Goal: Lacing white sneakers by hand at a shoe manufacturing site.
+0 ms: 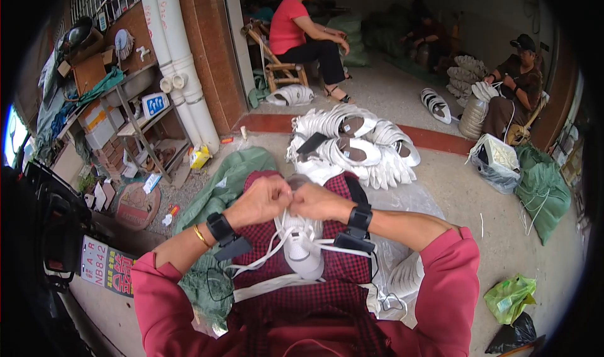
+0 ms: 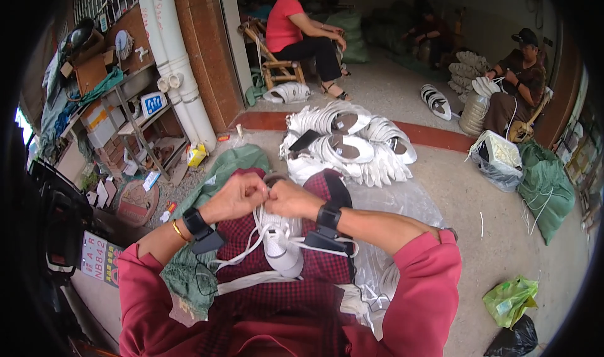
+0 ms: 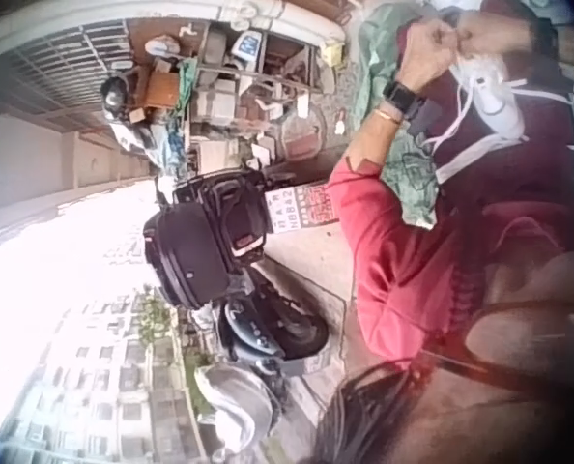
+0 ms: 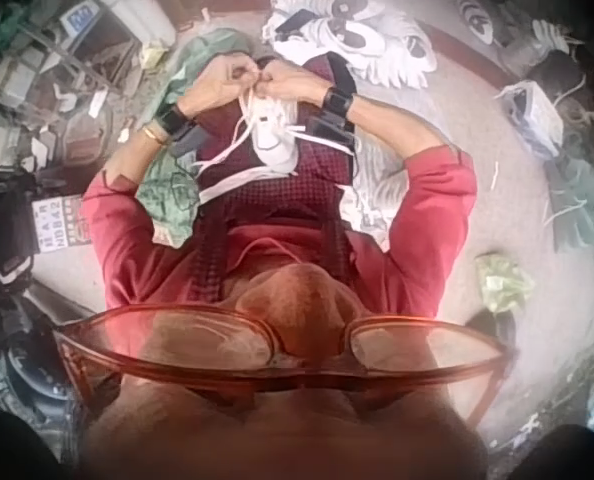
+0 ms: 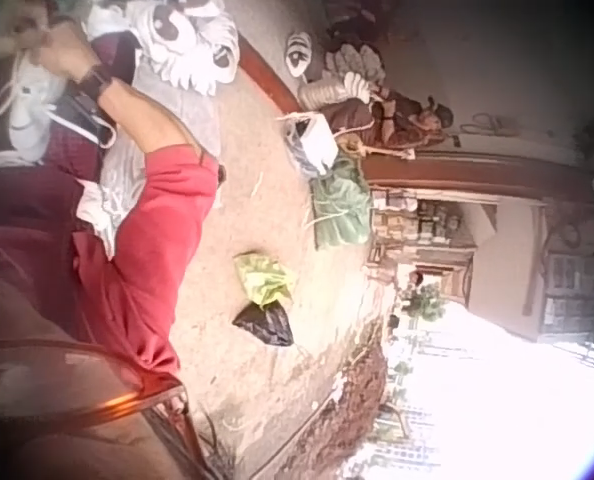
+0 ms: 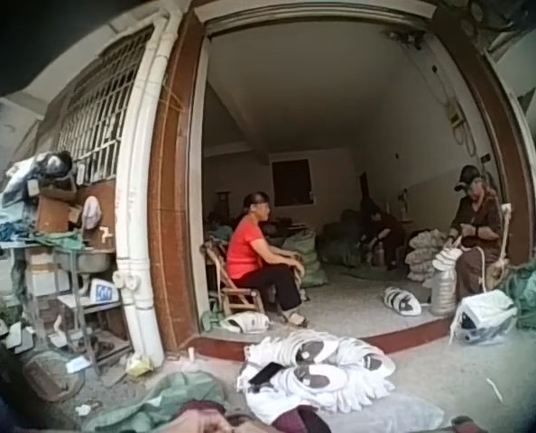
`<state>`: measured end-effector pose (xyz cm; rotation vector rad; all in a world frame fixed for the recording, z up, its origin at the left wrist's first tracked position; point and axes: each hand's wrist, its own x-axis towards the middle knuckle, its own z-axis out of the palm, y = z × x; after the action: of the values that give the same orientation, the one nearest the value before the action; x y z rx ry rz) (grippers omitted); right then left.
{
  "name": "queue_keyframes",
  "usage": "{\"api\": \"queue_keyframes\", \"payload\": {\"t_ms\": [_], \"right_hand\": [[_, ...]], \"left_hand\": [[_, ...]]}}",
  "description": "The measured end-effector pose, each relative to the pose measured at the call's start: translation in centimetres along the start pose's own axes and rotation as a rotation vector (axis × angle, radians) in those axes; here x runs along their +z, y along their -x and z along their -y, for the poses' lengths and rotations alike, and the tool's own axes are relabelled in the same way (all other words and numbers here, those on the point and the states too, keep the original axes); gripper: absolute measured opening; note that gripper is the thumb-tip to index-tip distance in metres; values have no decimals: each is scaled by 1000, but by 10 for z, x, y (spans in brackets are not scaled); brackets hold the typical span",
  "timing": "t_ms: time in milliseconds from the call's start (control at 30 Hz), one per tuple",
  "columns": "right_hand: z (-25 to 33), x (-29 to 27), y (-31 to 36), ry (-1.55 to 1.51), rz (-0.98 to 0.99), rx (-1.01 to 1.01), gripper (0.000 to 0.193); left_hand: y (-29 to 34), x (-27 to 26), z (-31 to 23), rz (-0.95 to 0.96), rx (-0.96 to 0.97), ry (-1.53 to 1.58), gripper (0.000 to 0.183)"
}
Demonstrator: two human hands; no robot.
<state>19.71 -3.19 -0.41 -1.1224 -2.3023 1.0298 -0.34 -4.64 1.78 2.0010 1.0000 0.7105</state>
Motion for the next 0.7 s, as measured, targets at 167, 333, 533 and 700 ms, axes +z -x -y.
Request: {"api": "queue_keyframes", "payload": {"t_ms": [167,333,533,700], "right_hand": [[-14,-15,20,-629,-6,-105,31],[-15,-21,19,-581,-2,-131,40],[-10,-17,26,-550,49,-170,40],[-14,-15,23,-498,26,-130,43]], "left_hand": [[17,6,-20,-113,-84,318,18],[13,28,-8,-110,-114,405,12],[28,39,1,-168,-80,431,15],[33,45,-9,-92,-144,461,22]]}}
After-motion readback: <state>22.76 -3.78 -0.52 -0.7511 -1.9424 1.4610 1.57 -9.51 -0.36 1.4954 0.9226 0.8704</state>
